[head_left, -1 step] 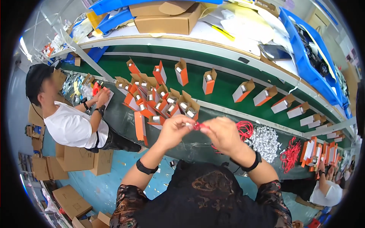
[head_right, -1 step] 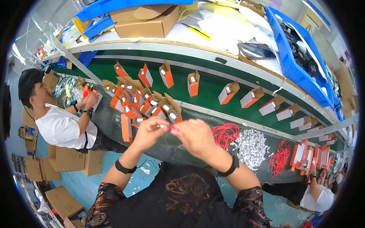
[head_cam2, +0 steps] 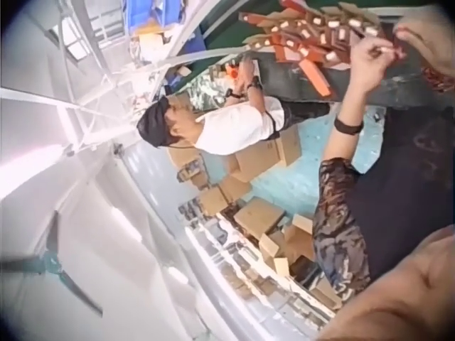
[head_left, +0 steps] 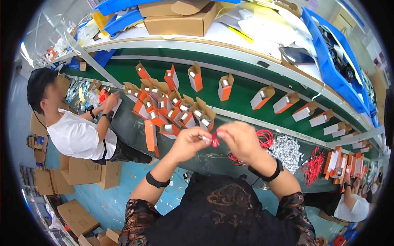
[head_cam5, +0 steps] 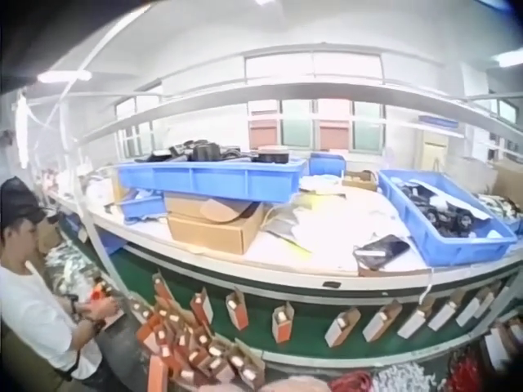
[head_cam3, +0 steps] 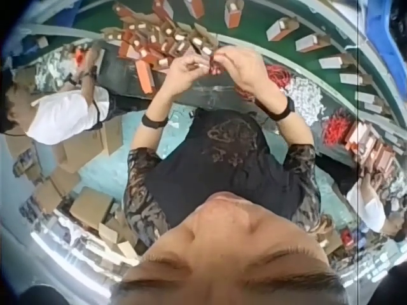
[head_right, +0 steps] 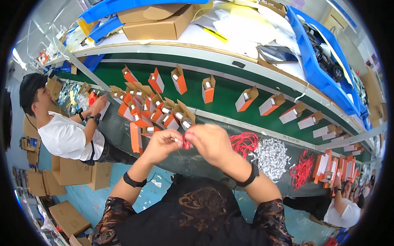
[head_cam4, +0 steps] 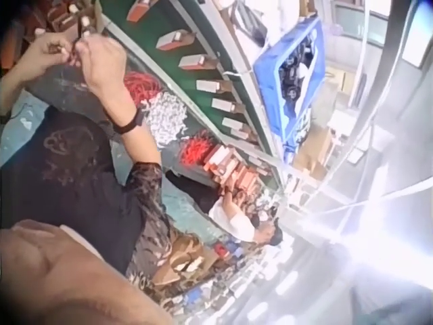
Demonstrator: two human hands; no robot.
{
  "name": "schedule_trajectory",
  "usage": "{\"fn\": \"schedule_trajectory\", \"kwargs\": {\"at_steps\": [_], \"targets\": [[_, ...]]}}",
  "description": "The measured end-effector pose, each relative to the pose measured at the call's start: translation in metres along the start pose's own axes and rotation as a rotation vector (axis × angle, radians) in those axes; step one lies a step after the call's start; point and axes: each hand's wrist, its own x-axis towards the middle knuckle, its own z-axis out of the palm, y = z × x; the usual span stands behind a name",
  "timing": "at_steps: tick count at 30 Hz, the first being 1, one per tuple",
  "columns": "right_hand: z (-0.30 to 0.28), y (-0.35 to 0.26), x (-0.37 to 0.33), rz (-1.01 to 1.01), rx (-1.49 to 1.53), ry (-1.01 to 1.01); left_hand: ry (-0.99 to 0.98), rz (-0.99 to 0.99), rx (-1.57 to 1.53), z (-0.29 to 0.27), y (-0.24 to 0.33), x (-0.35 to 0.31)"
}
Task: The person picks up a red lanyard and a white plastic clip, joins them together by hand, and places the assembled lanyard into an orange box. This process is repeated multiple times with additional lanyards, clips, and boxes.
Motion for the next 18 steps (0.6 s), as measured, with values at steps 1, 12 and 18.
{"fn": "schedule_trajectory", "kwargs": {"at_steps": [1,12,18], "targets": [[0.001,0.005,0.007,0.133,0.089,-0.039,-0.270,-0.150,-0.093,-0.004,-0.002,-0.004],[0.048,-0.016,0.038,0.095,-0.257,-0.022,0.284,0.567,0.654,-0.023,-0.013,0.032],[0.054,0.009,0.093,0.301,0.265,-0.097,0.016,0.091,-0.133,-0.047,-0.005,0.050]]}}
